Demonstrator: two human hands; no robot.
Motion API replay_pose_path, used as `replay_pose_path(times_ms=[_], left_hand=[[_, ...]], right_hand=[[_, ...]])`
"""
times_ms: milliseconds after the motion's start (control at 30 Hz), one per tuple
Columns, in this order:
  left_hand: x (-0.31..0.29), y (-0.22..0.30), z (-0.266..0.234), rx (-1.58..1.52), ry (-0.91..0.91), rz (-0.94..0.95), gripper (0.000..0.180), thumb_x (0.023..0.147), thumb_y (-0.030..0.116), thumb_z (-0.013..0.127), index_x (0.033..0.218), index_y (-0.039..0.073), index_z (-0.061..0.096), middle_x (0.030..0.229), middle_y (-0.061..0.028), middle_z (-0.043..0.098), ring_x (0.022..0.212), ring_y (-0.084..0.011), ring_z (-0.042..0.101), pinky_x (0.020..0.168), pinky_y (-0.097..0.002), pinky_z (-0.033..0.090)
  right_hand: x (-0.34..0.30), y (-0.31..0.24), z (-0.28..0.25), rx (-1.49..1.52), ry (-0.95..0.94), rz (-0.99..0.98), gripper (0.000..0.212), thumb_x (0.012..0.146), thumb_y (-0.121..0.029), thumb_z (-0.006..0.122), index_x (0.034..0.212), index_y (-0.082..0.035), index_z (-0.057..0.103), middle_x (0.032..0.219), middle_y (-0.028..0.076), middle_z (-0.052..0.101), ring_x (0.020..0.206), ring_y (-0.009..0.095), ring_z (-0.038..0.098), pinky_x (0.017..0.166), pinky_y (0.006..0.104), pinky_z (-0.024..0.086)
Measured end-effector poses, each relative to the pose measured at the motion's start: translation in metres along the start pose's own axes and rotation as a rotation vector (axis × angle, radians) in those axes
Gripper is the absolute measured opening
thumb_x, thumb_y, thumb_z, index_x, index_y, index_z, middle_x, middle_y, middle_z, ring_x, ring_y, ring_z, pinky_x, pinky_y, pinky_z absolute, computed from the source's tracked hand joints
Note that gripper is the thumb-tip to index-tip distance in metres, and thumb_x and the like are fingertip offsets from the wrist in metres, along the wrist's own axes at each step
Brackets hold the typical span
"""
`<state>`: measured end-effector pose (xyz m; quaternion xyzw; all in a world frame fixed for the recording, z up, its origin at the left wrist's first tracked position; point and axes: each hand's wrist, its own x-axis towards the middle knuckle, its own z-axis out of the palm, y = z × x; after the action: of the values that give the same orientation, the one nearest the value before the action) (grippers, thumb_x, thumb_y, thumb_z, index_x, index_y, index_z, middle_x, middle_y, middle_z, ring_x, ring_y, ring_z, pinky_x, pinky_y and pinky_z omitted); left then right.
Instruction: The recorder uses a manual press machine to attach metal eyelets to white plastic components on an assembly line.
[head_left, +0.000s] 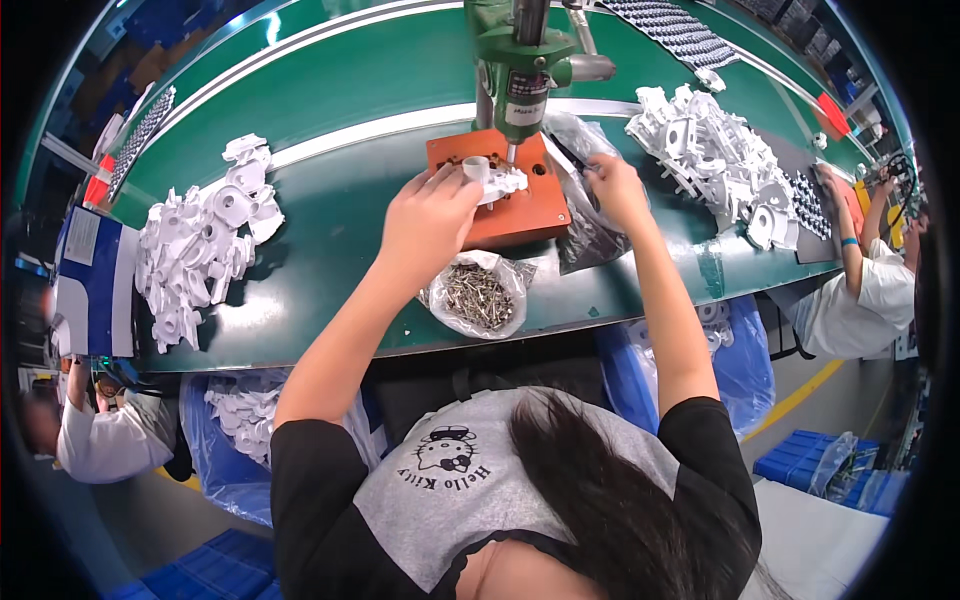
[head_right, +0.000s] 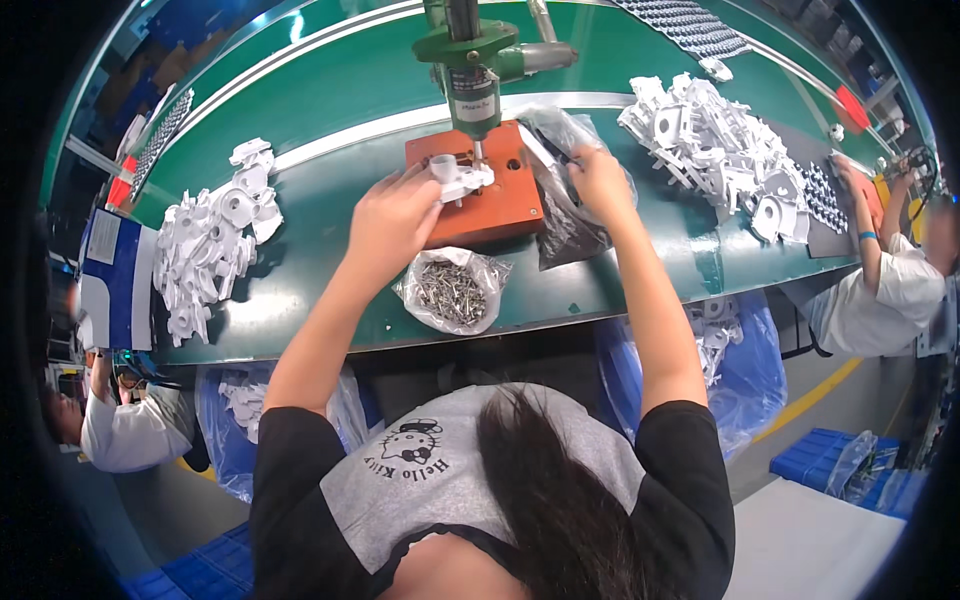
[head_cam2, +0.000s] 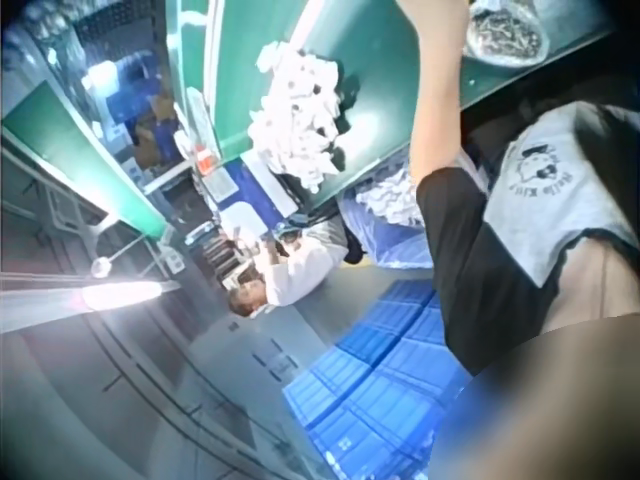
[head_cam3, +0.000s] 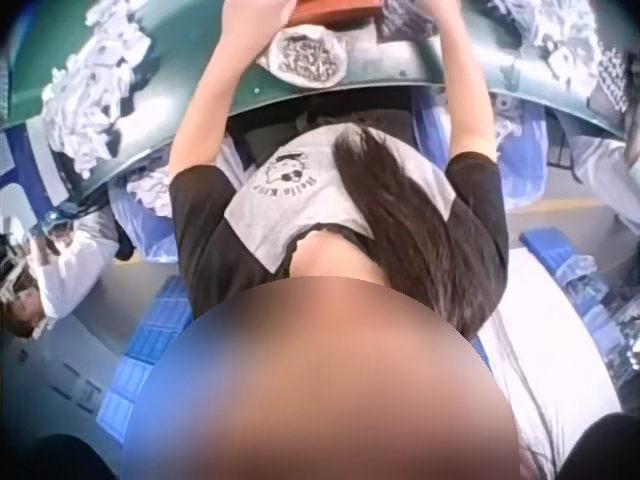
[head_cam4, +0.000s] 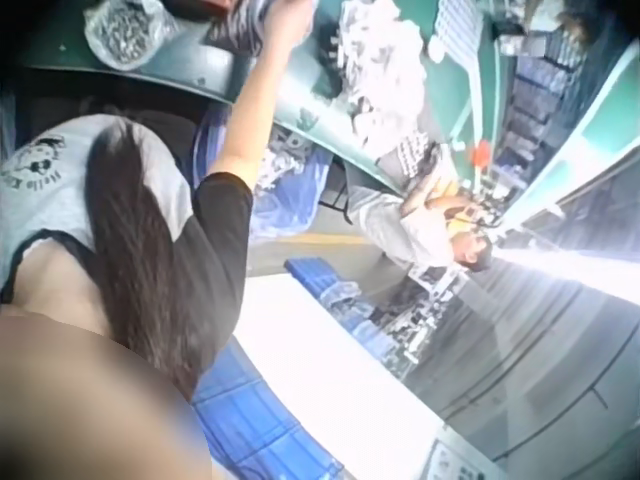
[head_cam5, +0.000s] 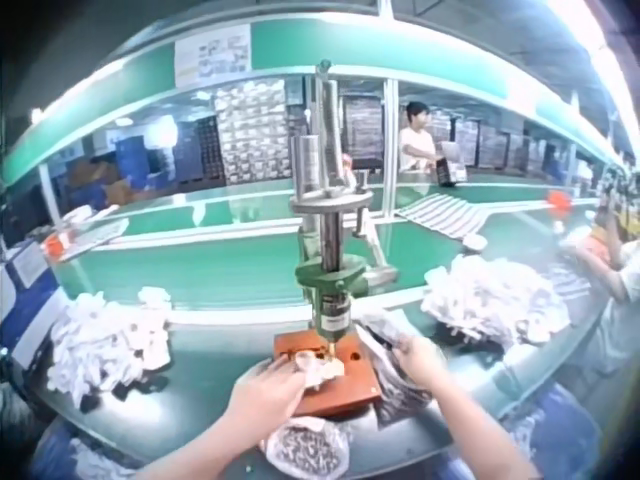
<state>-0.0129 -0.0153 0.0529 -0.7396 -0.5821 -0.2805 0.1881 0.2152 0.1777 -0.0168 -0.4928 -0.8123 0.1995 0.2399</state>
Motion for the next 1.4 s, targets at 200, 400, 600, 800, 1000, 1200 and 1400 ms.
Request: replay_pose_path(times_ms=[200, 400, 600, 800, 1000, 1200, 1400], left_hand=[[0.001, -0.015, 0.039, -0.073, -0.023, 0.066, 0.016, 0.078, 0.014, 0.065, 0.086, 0.005, 0.055, 0.11, -0.0163, 0.061, 0.106, -0.0344, 0.057, 0.093, -0.0419, 0.046], [-0.006, -0.019, 0.046, -0.296, -0.127, -0.091, 0.017, 0.083, 0.014, 0.063, 0.089, 0.001, 0.054, 0.115, -0.0197, 0.058, 0.113, -0.0372, 0.052, 0.099, -0.0445, 0.041], [-0.007, -0.023, 0.048, -0.345, -0.15, -0.074, 0.016, 0.085, 0.013, 0.06, 0.092, 0.0, 0.054, 0.12, -0.0209, 0.056, 0.116, -0.0382, 0.049, 0.103, -0.0449, 0.038], [-0.007, -0.018, 0.047, -0.299, -0.127, -0.071, 0.012, 0.084, 0.008, 0.059, 0.091, 0.0, 0.054, 0.117, -0.0202, 0.056, 0.117, -0.0378, 0.048, 0.105, -0.0451, 0.036], [-0.007, -0.022, 0.045, -0.318, -0.217, -0.051, 0.016, 0.079, 0.006, 0.057, 0.094, 0.002, 0.054, 0.12, -0.0248, 0.054, 0.118, -0.0394, 0.048, 0.103, -0.0459, 0.038], [-0.014, -0.007, 0.048, -0.204, -0.133, -0.097, 0.031, 0.08, 0.025, 0.065, 0.097, 0.001, 0.054, 0.122, -0.0219, 0.053, 0.121, -0.0376, 0.046, 0.103, -0.0467, 0.036], [-0.017, -0.004, 0.05, -0.252, -0.114, -0.108, 0.044, 0.077, 0.036, 0.069, 0.103, 0.003, 0.055, 0.128, -0.0175, 0.049, 0.126, -0.0356, 0.041, 0.104, -0.0468, 0.034]], right_hand=[[0.008, 0.011, 0.021, -0.081, 0.039, -0.098, 0.012, 0.077, -0.011, 0.061, 0.085, -0.002, 0.059, 0.083, 0.022, 0.063, 0.081, 0.04, 0.061, 0.072, 0.0452, 0.048], [0.004, 0.004, 0.002, 0.328, 0.075, -0.038, 0.017, 0.081, -0.008, 0.059, 0.097, -0.003, 0.064, 0.072, 0.016, 0.062, 0.067, 0.024, 0.062, 0.065, 0.0344, 0.048], [-0.008, -0.04, -0.012, 0.663, -0.035, -0.108, 0.025, 0.083, -0.012, 0.058, 0.105, -0.004, 0.067, 0.077, 0.011, 0.065, 0.069, 0.011, 0.059, 0.065, 0.0277, 0.047], [-0.012, -0.089, 0.004, 0.283, 0.091, -0.344, 0.016, 0.079, -0.01, 0.064, 0.091, -0.001, 0.07, 0.096, 0.008, 0.065, 0.082, 0.02, 0.063, 0.075, 0.029, 0.048], [-0.012, -0.088, 0.017, 0.194, 0.072, -0.457, 0.016, 0.078, -0.011, 0.067, 0.09, -0.002, 0.07, 0.096, 0.009, 0.066, 0.09, 0.025, 0.062, 0.078, 0.0351, 0.048], [-0.024, -0.087, 0.021, -0.015, 0.197, -0.723, 0.017, 0.079, -0.02, 0.065, 0.091, -0.008, 0.071, 0.091, 0.005, 0.068, 0.092, 0.024, 0.061, 0.08, 0.0378, 0.042], [-0.03, -0.091, 0.016, -0.023, 0.073, -0.632, 0.023, 0.08, -0.02, 0.064, 0.097, -0.006, 0.068, 0.102, 0.008, 0.065, 0.104, 0.024, 0.055, 0.085, 0.0383, 0.039]])
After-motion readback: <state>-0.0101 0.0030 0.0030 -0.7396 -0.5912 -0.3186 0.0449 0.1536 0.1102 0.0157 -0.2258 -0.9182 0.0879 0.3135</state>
